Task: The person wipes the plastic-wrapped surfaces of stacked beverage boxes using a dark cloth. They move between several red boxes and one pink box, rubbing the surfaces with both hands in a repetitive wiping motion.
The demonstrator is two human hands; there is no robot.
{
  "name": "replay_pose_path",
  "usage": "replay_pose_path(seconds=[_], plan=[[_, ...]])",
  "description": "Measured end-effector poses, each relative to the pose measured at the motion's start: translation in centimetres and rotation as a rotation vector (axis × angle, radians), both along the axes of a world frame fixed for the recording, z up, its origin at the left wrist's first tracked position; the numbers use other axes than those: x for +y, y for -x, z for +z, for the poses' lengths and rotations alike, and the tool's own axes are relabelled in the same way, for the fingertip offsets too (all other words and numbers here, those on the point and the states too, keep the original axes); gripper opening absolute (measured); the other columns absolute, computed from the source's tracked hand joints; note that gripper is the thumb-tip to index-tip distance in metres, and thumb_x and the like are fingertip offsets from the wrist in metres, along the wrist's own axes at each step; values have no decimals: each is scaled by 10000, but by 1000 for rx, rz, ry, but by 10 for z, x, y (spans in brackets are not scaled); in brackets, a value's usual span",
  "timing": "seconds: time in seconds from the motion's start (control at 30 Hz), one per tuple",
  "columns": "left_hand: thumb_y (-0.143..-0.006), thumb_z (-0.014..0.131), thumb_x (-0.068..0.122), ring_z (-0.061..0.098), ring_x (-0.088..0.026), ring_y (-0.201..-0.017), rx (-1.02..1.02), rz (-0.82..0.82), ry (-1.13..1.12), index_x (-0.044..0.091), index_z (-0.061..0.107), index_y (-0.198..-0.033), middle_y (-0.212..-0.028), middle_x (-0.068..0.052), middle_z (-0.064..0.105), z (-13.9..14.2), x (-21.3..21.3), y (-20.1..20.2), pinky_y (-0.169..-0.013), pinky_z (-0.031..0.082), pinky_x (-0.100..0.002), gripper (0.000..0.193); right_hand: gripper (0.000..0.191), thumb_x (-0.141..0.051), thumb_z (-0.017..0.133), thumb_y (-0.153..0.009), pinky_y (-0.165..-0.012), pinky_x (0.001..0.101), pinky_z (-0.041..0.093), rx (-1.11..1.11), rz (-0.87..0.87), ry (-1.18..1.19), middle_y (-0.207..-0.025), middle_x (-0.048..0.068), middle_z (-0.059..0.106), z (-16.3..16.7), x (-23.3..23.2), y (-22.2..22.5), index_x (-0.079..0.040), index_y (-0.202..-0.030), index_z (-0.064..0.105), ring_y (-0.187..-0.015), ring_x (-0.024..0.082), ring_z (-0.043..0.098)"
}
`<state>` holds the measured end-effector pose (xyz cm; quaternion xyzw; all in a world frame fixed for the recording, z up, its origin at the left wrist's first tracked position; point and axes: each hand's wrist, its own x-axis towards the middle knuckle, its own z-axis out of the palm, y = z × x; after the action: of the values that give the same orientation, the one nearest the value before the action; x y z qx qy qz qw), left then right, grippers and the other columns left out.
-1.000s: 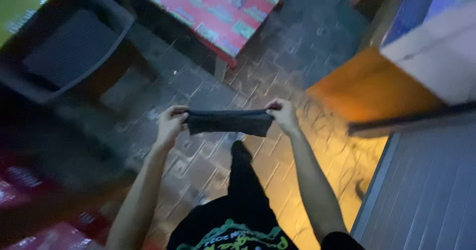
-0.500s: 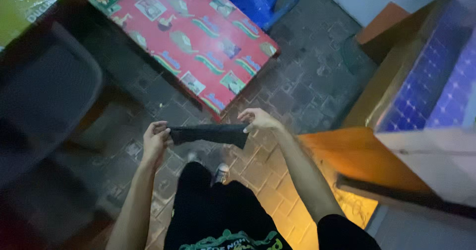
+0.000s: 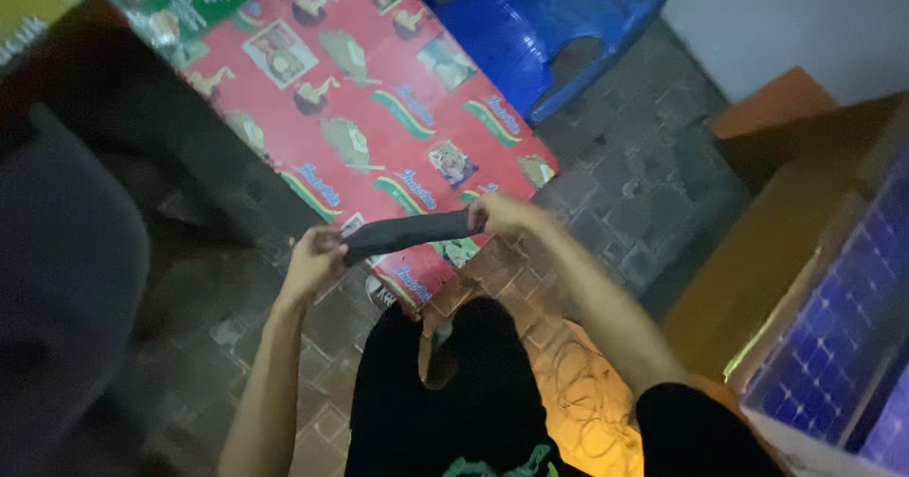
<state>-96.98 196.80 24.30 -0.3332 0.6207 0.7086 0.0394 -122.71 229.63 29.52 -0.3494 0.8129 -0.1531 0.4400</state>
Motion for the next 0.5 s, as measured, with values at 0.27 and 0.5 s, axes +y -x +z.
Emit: replay_pose_path(seconds=[0.27,0.5], plan=[[-885,762,183,586,-357,-1209,68,112,560,5,504,-1374,-1302,-227,611,-79,17,143,-1032,470,-477,581,402,-99,778,-769,-929,466,521,508,-307,335,-1094,195,713,-85,-75,134,-62,-1162,704,-1063,382,667],[-961,702,337,347,-487,-1418,-168,107,863,29,401,-1508,-1540,-298,370,-146,21,215,-1188,279,-577,696,740,-465,737,-913,-1151,605,346,507,-243,265,-1511,298,432,-223,-167,110,-29,-1453,478,-1419,485,397]])
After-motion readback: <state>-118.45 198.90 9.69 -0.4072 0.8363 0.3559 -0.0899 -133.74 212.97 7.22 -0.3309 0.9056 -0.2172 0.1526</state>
